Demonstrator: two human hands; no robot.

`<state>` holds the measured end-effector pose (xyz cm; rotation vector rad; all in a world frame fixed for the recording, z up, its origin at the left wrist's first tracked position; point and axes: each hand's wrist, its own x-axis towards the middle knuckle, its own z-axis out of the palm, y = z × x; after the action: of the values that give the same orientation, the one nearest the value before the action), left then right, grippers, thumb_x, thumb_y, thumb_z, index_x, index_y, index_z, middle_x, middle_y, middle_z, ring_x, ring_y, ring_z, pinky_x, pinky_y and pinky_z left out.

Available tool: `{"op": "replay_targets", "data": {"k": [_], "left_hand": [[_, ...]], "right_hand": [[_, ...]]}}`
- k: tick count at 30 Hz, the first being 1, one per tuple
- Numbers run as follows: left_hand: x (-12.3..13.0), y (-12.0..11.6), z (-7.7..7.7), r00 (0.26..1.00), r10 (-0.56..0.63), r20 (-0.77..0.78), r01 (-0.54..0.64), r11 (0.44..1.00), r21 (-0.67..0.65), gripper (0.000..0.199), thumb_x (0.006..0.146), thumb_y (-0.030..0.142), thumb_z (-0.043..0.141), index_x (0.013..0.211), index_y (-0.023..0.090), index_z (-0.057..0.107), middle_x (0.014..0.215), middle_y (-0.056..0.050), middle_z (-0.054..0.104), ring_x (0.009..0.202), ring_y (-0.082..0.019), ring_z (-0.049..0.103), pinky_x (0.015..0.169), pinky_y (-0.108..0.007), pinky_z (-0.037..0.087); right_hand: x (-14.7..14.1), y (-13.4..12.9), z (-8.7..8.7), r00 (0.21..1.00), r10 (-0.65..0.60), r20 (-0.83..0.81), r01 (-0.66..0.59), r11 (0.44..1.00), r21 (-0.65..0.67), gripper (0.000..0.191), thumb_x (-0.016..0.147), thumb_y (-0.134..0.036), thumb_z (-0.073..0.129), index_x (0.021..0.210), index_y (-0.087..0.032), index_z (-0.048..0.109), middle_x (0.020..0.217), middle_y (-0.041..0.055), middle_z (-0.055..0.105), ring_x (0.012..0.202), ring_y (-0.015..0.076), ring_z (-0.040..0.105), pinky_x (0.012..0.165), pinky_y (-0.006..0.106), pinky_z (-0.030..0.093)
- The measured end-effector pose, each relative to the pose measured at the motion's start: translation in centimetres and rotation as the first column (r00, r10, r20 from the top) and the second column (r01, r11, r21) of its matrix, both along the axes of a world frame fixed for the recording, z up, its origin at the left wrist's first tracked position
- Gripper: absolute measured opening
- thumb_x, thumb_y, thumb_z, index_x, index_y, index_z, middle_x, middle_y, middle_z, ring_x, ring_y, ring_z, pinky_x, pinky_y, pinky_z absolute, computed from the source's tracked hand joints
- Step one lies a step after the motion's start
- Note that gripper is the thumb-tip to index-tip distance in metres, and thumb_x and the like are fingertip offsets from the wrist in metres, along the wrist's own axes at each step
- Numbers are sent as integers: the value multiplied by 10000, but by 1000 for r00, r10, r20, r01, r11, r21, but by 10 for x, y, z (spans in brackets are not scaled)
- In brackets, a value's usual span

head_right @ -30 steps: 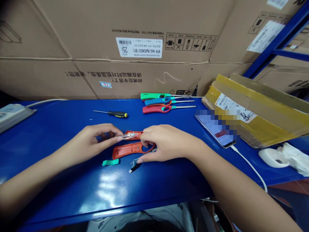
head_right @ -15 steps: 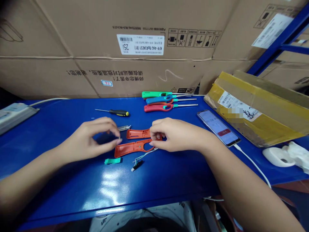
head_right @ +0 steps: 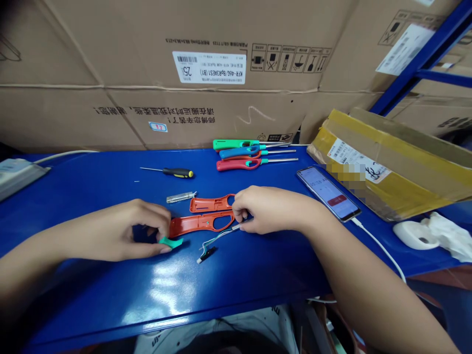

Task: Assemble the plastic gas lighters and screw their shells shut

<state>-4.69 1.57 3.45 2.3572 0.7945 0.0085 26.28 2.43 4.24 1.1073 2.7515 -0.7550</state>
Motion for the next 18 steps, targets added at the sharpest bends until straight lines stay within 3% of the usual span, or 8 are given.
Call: {"op": "replay_targets", "data": {"k": [4, 7, 9, 13, 18], "left_hand": [[-2, 6, -5, 983, 125, 131, -140, 984, 109, 240, 954, 413, 607, 898, 219, 737, 855, -10, 718, 734, -133, 640, 679, -243, 475], [-4, 13, -14, 959, 234, 163, -273, 917, 292, 284, 960, 450, 583, 978, 214, 740, 920, -19, 727, 752, -138, 637, 685, -244, 462], [-5, 18, -20, 952, 277, 128, -305, 882, 360, 308, 960, 467, 567, 1005, 215, 739, 899, -17, 724, 708, -138, 610, 639, -246, 437], [-6, 21, -28, 938, 339, 79, -344, 867, 360, 291, 940, 459, 581, 1077, 251, 731, 866, 4, 710, 661, -134, 583, 601, -248, 423], [-4, 13, -22, 932, 343, 120, -359, 819, 448, 323, 917, 447, 621, 1165, 255, 697, 977, -19, 687, 800, -166, 635, 660, -269, 472]], "right_hand": [[1, 0, 2, 1000, 9, -6, -9, 1000, -25, 120, 782, -107, 602, 835, -201, 655, 878, 6, 667, 776, 142, 567, 667, 254, 389], [4, 3, 3, 999, -12, -31, 11, 1000, -5, 93, 792, -134, 593, 843, -201, 632, 874, 0, 646, 774, 136, 556, 673, 247, 395], [6, 5, 3, 998, -35, -46, 36, 999, 18, 71, 794, -145, 590, 827, -204, 613, 840, -8, 628, 739, 128, 541, 659, 245, 394], [10, 10, 3, 996, -86, -39, 87, 996, 18, 63, 798, -164, 576, 824, -214, 604, 781, -25, 605, 659, 118, 513, 603, 243, 383], [14, 13, 4, 994, -113, -17, 113, 991, 67, 61, 778, -161, 568, 804, -215, 582, 762, -29, 594, 644, 118, 503, 585, 241, 378]]}}
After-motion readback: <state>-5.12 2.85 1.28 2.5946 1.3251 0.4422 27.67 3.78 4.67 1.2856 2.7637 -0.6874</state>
